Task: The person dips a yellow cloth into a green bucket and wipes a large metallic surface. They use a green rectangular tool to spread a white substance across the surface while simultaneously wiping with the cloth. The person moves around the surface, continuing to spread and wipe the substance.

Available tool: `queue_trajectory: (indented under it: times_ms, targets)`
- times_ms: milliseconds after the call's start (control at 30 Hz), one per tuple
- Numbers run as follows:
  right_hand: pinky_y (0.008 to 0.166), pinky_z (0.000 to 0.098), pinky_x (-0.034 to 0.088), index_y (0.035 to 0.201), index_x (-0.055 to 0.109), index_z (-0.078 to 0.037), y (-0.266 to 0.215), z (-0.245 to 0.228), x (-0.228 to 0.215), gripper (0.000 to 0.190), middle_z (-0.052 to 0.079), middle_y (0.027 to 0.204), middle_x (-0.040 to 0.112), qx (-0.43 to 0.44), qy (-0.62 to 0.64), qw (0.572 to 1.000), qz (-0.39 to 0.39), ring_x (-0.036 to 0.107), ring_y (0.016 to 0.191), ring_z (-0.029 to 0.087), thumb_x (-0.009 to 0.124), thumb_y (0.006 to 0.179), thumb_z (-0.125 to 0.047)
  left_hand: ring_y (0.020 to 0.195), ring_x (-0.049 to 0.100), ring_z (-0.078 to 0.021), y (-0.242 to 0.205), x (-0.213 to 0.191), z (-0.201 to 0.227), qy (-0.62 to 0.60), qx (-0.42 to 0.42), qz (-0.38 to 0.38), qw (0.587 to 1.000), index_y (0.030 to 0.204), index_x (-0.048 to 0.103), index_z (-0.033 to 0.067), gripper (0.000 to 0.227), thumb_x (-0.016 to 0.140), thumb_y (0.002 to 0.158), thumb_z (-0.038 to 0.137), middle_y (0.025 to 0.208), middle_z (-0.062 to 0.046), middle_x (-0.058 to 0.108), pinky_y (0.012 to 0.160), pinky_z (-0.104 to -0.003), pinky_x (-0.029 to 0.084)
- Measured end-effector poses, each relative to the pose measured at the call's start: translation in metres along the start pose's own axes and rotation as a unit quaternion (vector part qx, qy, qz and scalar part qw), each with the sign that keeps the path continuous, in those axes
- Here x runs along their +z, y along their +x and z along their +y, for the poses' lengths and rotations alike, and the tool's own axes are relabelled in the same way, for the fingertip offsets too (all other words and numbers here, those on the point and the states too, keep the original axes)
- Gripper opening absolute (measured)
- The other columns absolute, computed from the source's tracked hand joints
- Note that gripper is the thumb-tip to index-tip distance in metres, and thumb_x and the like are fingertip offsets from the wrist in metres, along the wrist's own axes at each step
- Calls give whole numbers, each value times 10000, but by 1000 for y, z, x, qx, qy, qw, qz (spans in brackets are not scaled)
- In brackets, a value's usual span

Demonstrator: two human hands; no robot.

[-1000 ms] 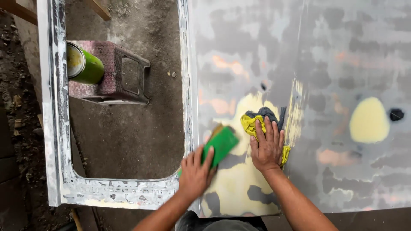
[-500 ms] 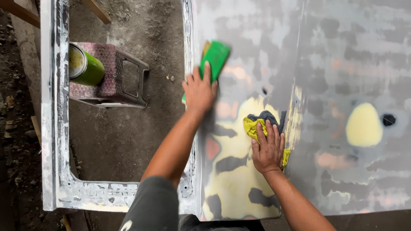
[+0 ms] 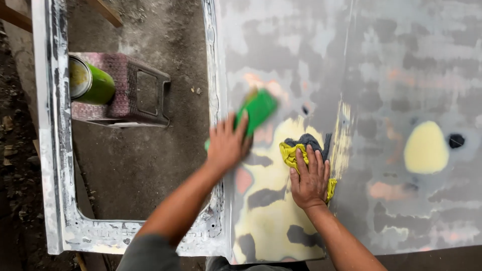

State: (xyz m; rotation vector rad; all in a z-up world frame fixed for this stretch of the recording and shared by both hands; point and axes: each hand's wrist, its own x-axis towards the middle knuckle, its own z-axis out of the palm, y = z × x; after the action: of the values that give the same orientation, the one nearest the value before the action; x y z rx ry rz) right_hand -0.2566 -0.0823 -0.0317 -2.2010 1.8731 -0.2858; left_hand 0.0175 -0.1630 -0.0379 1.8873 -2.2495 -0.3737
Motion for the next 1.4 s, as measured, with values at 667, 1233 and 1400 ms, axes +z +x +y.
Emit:
queue_trajectory:
  times_ms: [667, 1233, 1400]
  targets:
    - [1240, 562, 137, 1553, 460, -198, 0, 2, 0, 597, 105, 1643, 352, 2, 5, 1000, 4, 301, 1505, 346, 515, 986, -375, 1223, 502, -424, -91, -9, 31, -27, 25, -56, 998, 1553, 357, 155, 754, 649, 917, 439, 1465, -249, 433, 969, -572, 389]
    - [1247, 552, 141, 1557, 476, -211, -2, 3, 0, 588, 109, 1650, 370, -1, 15, 1000, 14, 315, 1508, 349, 531, 990, -358, 1208, 493, -412, -50, -17, 34, -12, -34, 3, 999, 1589, 350, 153, 775, 648, 923, 414, 1485, -219, 416, 936, -559, 403]
    - [1254, 560, 133, 1585, 463, -226, -2, 11, 8, 585, 102, 1669, 359, -15, 39, 999, 19, 295, 1530, 356, 521, 1016, -345, 1216, 493, -385, -215, -20, 88, -72, -11, -12, 997, 1532, 421, 145, 736, 701, 890, 371, 1459, -207, 441, 949, -529, 397]
